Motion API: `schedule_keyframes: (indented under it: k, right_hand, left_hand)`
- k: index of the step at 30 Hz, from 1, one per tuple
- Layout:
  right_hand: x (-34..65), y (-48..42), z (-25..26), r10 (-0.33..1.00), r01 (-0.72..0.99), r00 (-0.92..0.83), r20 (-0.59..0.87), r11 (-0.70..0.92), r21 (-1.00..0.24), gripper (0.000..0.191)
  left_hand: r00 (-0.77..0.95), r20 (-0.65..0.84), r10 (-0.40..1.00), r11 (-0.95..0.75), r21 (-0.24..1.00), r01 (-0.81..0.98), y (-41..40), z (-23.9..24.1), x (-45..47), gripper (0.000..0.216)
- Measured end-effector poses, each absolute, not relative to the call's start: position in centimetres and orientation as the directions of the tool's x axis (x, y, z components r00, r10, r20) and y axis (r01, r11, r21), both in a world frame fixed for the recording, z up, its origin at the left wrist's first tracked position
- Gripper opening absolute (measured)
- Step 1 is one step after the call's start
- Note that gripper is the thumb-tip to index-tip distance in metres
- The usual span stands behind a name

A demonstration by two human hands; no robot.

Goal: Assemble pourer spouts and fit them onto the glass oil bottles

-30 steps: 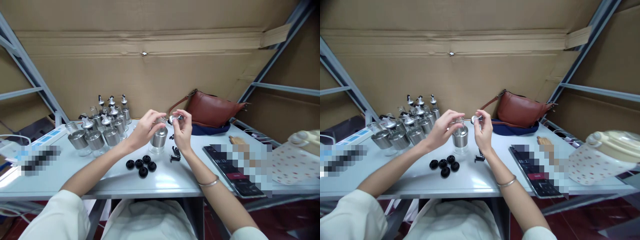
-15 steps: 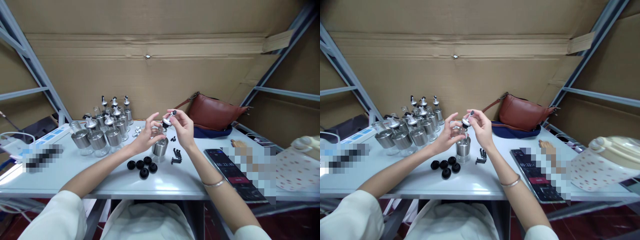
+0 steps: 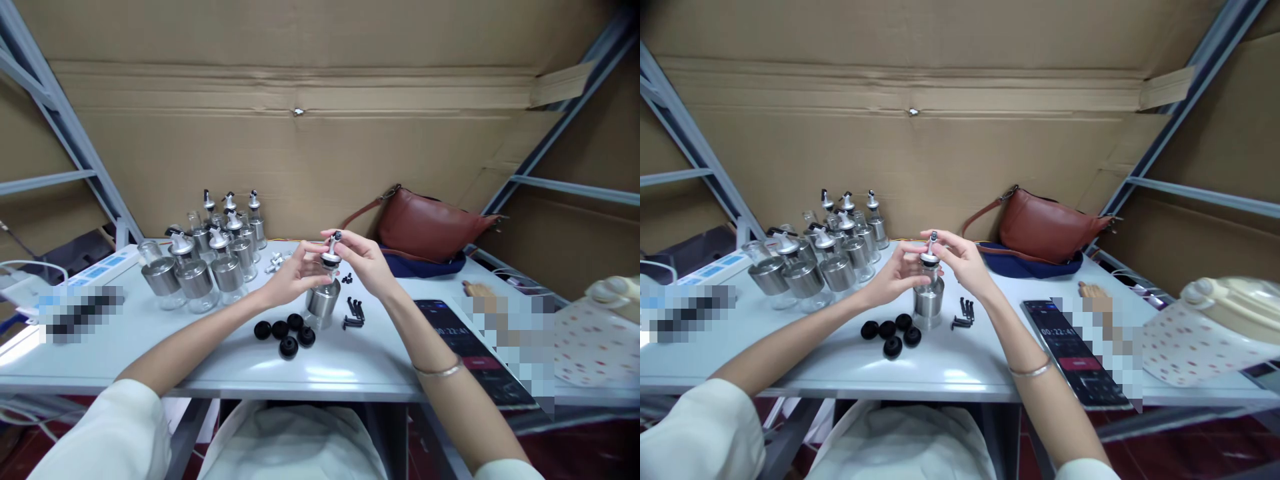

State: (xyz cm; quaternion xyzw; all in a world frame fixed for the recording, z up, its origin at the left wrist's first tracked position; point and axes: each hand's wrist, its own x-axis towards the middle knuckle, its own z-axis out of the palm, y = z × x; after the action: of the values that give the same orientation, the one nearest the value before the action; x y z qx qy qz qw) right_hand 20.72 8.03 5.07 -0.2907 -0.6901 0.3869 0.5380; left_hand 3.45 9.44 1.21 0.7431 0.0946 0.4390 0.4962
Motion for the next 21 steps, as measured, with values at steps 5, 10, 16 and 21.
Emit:
schedule_keyframes:
  k: [5, 10, 16, 21]
  right_hand:
    - [20.99, 8.25, 5.03, 0.817, -0.003, -0.304, 0.489, 0.513, -0.858, 0.035]
    - [20.96, 8.09, 4.92, 0.816, 0.043, -0.317, 0.483, 0.521, -0.852, 0.039]
    - [20.76, 7.58, 4.60, 0.794, 0.069, -0.296, 0.531, 0.572, -0.817, 0.037]
    - [20.66, 7.34, 4.27, 0.791, 0.080, -0.268, 0.550, 0.587, -0.805, 0.037]
  left_hand:
    - [0.612, 0.538, 0.580, -0.431, 0.840, -0.330, 9.76, 1.16, 3.50, 0.039]
    - [0.617, 0.526, 0.585, -0.387, 0.850, -0.357, 9.82, 1.10, 3.51, 0.036]
    - [0.611, 0.527, 0.591, -0.373, 0.850, -0.373, 9.88, 0.76, 3.61, 0.035]
    - [0.604, 0.512, 0.611, -0.377, 0.859, -0.347, 9.99, 0.77, 3.64, 0.038]
